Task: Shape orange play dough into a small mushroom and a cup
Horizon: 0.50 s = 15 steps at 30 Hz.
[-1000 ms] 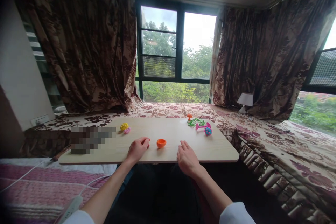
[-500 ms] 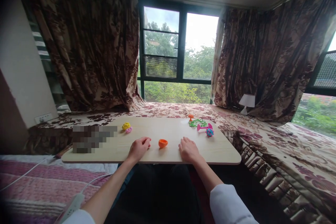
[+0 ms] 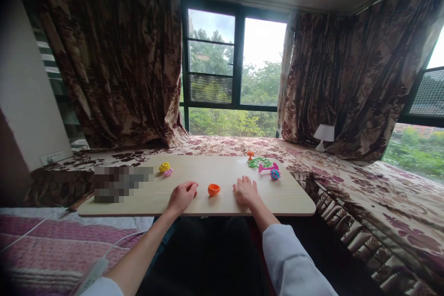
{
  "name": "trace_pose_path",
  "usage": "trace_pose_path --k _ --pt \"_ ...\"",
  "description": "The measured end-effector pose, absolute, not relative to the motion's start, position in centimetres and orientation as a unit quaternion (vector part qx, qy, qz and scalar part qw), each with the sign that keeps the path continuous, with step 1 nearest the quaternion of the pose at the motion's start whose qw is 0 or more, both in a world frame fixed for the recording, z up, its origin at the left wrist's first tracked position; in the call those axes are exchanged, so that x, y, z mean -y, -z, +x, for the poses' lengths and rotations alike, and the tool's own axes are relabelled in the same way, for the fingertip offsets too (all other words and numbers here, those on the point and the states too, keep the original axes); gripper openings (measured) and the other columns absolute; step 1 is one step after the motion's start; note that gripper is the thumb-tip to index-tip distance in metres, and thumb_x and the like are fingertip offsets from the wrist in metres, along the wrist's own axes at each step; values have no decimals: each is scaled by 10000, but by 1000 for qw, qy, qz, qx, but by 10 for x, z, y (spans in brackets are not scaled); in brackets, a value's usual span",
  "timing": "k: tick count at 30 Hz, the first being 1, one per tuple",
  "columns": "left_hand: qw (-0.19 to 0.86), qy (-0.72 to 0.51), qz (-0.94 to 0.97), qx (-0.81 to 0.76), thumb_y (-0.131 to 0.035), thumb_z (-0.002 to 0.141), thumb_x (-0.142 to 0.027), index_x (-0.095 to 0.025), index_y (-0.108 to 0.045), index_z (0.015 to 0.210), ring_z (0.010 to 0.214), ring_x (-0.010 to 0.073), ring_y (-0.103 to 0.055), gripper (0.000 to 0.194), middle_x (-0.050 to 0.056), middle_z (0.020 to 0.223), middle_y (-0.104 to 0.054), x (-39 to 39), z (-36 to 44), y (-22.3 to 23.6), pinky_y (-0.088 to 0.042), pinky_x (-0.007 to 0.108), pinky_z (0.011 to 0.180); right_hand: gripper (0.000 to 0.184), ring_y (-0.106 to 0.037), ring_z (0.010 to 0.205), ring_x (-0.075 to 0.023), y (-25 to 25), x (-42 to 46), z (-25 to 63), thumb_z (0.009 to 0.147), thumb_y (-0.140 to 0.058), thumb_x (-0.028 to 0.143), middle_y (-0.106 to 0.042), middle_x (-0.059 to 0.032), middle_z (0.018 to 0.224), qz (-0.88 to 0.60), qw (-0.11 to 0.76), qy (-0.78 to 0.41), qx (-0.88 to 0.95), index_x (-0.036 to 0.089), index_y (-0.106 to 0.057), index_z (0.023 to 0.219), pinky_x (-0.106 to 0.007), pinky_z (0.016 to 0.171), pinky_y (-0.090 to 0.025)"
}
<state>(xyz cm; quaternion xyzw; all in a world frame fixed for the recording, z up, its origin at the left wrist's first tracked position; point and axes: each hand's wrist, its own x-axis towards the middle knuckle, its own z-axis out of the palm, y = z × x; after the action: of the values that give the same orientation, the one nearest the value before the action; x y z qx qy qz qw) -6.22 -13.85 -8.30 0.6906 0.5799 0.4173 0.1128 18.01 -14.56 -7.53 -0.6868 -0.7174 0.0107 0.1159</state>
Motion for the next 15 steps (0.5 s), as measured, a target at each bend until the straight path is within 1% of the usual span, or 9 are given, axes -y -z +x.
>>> trace_pose_path --k 3,5,8,9,12,15 --pt "115 -418 692 -577 -390 783 -378 -226 -640 748 649 160 -586 295 4 640 -658 136 -63 84 -382 231 588 492 -188 1301 -271 73 136 178 917 -236 378 -254 -166 1412 -689 125 -4 714 105 -345 1311 -458 1017 -160" --pt "117 -418 693 -576 -386 782 -380 -227 -641 745 654 162 -585 300 5 645 -658 135 -64 85 -382 232 588 499 -166 1309 -266 75 141 178 916 -234 392 -226 -155 1425 -685 126 -1 718 111 -339 1314 -447 1023 -154" --pt "120 -421 692 -574 -382 781 -381 -230 -641 752 650 164 -582 302 2 628 -650 136 -64 84 -382 233 587 507 -165 1314 -249 82 167 181 903 -242 422 -242 -119 1428 -669 122 -1 733 146 -351 1314 -439 1032 -151" --pt "120 -421 692 -574 -382 781 -382 -230 -641 751 647 164 -581 303 1 619 -646 136 -64 84 -382 234 586 518 -165 1316 -244 86 179 183 902 -232 423 -249 -113 1426 -655 126 7 745 148 -324 1332 -441 1038 -136" --pt "122 -423 691 -574 -388 776 -384 -227 -643 744 640 165 -579 301 2 613 -645 138 -64 83 -380 235 584 555 -120 1331 -225 95 215 189 900 -211 447 -174 -92 1451 -625 134 21 769 162 -233 1376 -435 1047 -107" --pt "121 -423 691 -573 -391 772 -385 -229 -643 741 632 165 -575 299 2 612 -647 139 -64 82 -376 234 576 566 -101 1336 -212 97 231 193 902 -170 472 -160 -85 1453 -613 128 10 779 171 -235 1376 -437 1048 -95"
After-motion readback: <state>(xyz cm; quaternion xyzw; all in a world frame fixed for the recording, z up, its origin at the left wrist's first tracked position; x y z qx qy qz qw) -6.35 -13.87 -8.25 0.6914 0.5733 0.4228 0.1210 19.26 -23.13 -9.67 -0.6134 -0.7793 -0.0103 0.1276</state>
